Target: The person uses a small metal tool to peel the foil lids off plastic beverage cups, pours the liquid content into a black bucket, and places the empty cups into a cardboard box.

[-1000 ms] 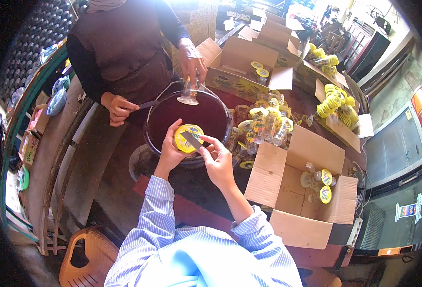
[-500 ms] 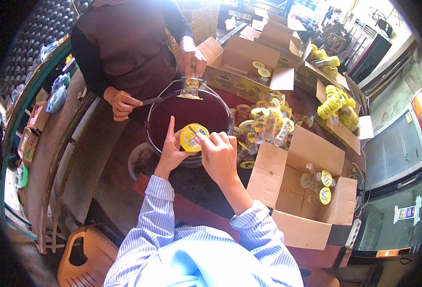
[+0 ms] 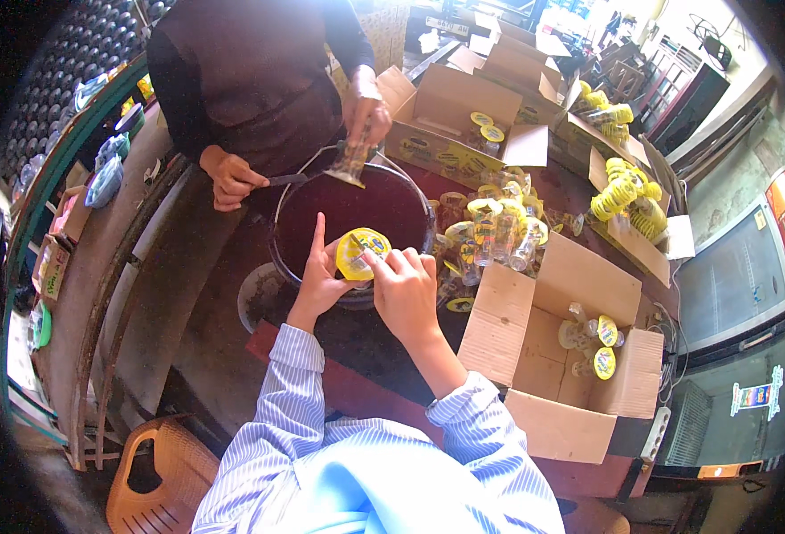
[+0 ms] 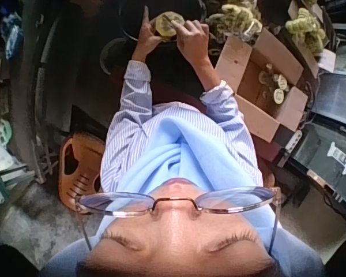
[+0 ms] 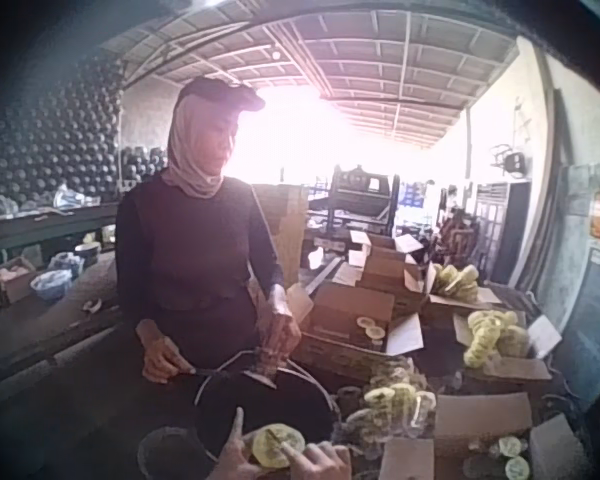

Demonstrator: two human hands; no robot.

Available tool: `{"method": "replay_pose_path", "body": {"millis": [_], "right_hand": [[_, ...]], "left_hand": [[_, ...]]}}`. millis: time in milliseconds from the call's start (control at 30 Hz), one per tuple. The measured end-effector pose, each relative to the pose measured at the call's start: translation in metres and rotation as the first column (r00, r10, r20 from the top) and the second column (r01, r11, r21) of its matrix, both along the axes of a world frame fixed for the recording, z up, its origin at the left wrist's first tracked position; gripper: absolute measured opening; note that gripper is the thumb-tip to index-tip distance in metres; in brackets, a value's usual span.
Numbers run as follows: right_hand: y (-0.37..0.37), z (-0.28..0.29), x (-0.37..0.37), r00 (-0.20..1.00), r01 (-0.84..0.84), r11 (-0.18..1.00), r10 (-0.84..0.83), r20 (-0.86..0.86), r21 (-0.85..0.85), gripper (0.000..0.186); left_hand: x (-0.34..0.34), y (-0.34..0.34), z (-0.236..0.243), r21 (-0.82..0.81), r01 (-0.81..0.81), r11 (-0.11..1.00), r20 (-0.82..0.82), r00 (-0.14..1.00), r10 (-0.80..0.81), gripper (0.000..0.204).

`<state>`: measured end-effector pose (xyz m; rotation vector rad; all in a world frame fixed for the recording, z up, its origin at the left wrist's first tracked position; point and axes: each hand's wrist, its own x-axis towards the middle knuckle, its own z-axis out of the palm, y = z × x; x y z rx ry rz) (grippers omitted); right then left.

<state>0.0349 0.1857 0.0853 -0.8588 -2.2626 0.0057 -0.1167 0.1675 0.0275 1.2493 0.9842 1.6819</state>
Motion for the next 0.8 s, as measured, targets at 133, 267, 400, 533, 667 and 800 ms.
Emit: {"method": "replay_pose_path", "body": {"millis": [133,267,400,533,667,800], "right_hand": [[-0.001,-0.001,0.001,1.000,-0.002,1.000,0.002,-0.001,-0.015,0.026],[-0.002,-0.002,0.000,1.000,0.001,1.000,-0.001,0.011,-0.006,0.025],[0.000,-0.004,0.002,1.000,0.003,1.000,-0.003,0.013,-0.015,0.025],[0.000,0.002,0.000,0.999,0.010,1.000,-0.010,0.039,-0.004,0.025],[0.000,0.002,0.000,0.999,-0.009,1.000,0.010,0.050,-0.019,0.026],[-0.001,0.007,0.003,0.996,0.006,1.000,-0.003,0.093,-0.026,0.027]], "left_hand": [[0.001,-0.001,0.004,-0.005,-0.010,1.000,-0.031,0.999,0.010,0.118],[0.001,-0.002,0.004,-0.013,-0.021,1.000,-0.007,1.000,0.021,0.117],[0.002,-0.002,0.006,-0.019,-0.024,1.000,-0.026,0.999,0.024,0.117],[0.002,-0.001,0.003,-0.025,-0.015,1.000,-0.044,0.999,0.014,0.117],[0.002,-0.003,0.005,-0.013,-0.023,1.000,-0.017,1.000,0.023,0.118],[0.005,-0.002,0.008,-0.022,-0.019,1.000,-0.023,1.000,0.019,0.117]]}}
